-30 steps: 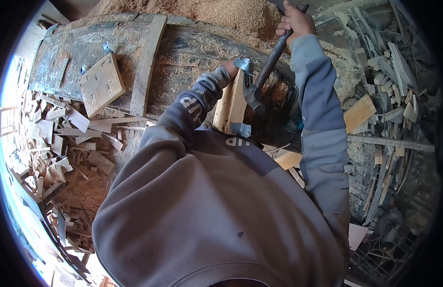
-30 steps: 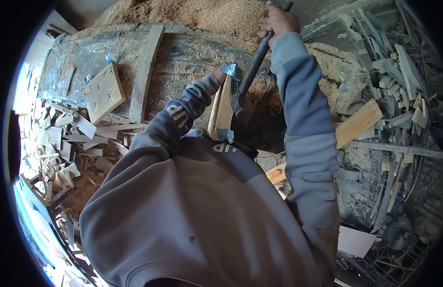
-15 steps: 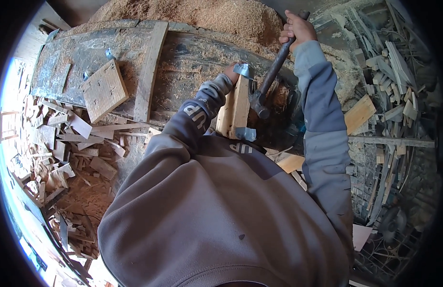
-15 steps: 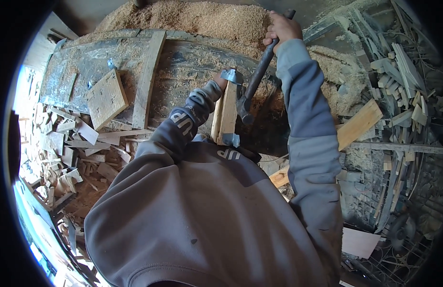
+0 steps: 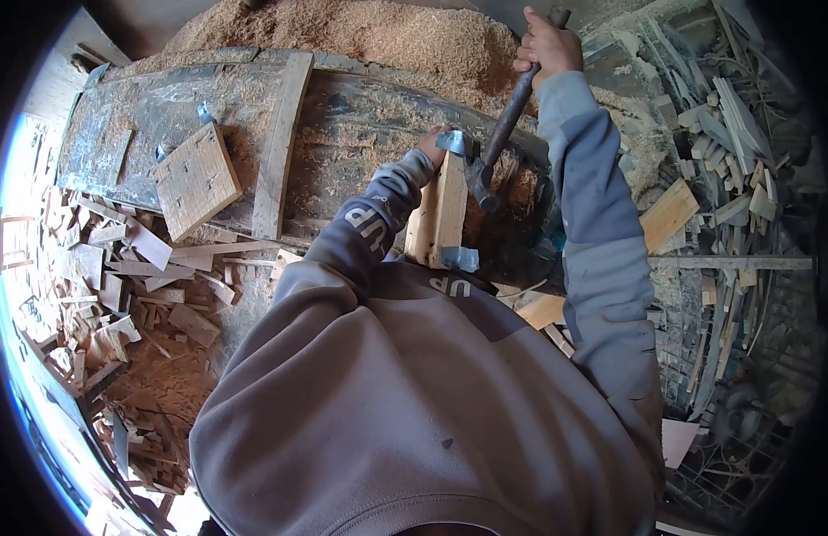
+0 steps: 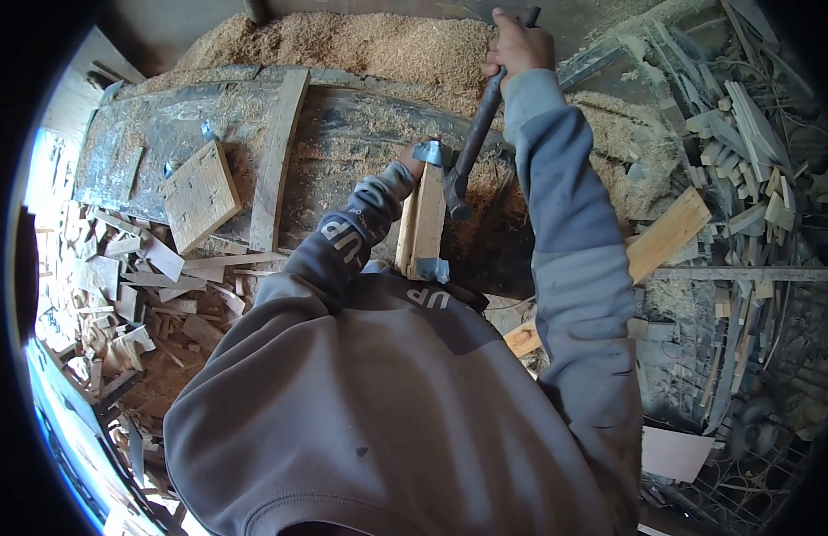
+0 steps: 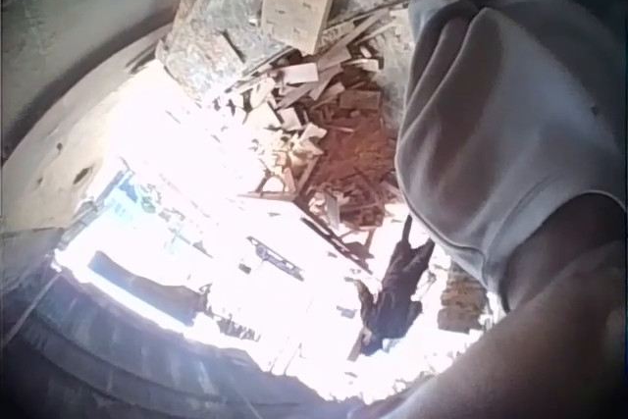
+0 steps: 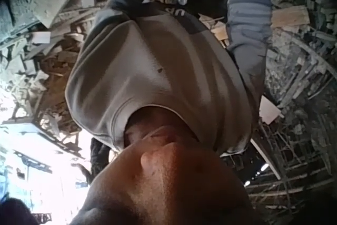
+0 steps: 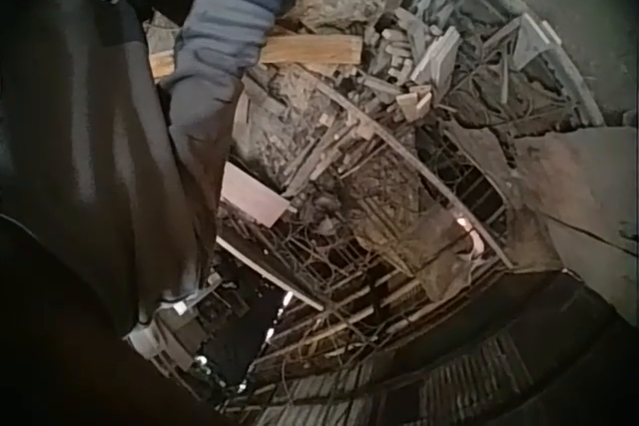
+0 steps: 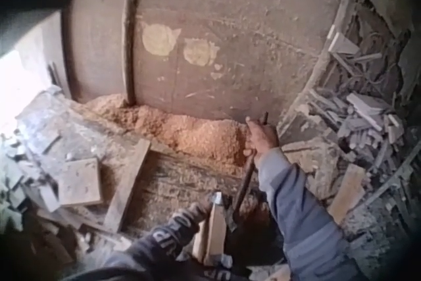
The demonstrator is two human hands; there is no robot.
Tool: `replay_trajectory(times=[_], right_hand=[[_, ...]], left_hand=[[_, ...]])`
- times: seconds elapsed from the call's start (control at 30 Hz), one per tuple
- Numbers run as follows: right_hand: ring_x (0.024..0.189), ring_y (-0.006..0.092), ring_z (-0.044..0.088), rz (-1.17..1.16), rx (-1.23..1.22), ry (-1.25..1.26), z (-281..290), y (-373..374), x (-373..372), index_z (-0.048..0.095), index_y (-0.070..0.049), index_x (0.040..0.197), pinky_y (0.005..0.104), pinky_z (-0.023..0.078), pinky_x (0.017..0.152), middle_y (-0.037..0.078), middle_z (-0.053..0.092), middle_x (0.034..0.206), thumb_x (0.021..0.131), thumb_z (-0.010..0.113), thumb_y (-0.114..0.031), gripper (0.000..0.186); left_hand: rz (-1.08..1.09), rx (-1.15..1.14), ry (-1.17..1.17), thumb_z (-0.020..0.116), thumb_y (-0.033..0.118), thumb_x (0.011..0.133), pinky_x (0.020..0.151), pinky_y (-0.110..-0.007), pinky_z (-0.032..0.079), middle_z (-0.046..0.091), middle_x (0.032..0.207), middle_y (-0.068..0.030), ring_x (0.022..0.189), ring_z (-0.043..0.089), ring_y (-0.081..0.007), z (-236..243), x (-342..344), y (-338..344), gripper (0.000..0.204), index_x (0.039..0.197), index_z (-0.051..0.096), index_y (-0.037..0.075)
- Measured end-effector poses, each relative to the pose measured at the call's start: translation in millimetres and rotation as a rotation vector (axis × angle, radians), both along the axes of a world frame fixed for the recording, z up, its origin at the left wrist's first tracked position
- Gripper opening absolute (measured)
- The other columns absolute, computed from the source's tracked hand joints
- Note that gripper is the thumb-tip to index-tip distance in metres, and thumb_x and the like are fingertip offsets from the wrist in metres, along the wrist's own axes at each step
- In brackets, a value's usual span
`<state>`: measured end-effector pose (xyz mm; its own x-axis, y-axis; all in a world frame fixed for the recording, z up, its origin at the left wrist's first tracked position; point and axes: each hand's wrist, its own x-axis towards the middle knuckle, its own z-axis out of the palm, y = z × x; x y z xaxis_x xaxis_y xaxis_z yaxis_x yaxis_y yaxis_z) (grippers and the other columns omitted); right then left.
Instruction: Using a hammer and chisel to carve or shape a piece of wood on a workbench.
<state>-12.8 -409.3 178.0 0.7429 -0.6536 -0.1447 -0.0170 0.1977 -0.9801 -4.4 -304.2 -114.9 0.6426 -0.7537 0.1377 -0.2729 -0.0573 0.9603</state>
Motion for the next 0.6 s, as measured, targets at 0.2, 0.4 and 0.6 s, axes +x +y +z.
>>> replay_trajectory(times=[0.2,0.4,0.6], right_hand=[[0.034,0.009,0.034,0.55,0.047,-0.619,-9,9,-11,0.042,-0.013,0.059,0.0257,0.026,0.031,-0.004,0.033,0.045,0.081,0.061,-0.027,0.032],[0.037,0.0074,0.031,-0.117,-0.179,-0.192,24,66,-48,0.038,-0.01,0.06,0.0249,0.025,0.036,-0.002,0.033,0.048,0.08,0.066,-0.022,0.036],[0.034,0.0082,0.034,-0.208,-0.385,-0.291,19,108,-84,0.044,-0.009,0.062,0.0238,0.028,0.035,-0.001,0.036,0.045,0.081,0.064,-0.021,0.031]], left_hand=[[0.037,-0.031,0.028,0.041,0.024,0.085,0.086,-0.041,0.041,0.054,0.102,-0.0233,0.098,0.05,-0.0392,11,-7,9,0.031,0.106,0.052,0.005],[-0.012,-0.008,-0.139,0.046,0.025,0.083,0.085,-0.041,0.041,0.054,0.097,-0.0206,0.097,0.05,-0.0378,18,-15,17,0.026,0.099,0.055,0.006],[-0.004,-0.021,-0.017,0.048,0.024,0.083,0.085,-0.041,0.041,0.055,0.097,-0.0208,0.096,0.051,-0.0357,11,-5,18,0.026,0.098,0.056,0.004]])
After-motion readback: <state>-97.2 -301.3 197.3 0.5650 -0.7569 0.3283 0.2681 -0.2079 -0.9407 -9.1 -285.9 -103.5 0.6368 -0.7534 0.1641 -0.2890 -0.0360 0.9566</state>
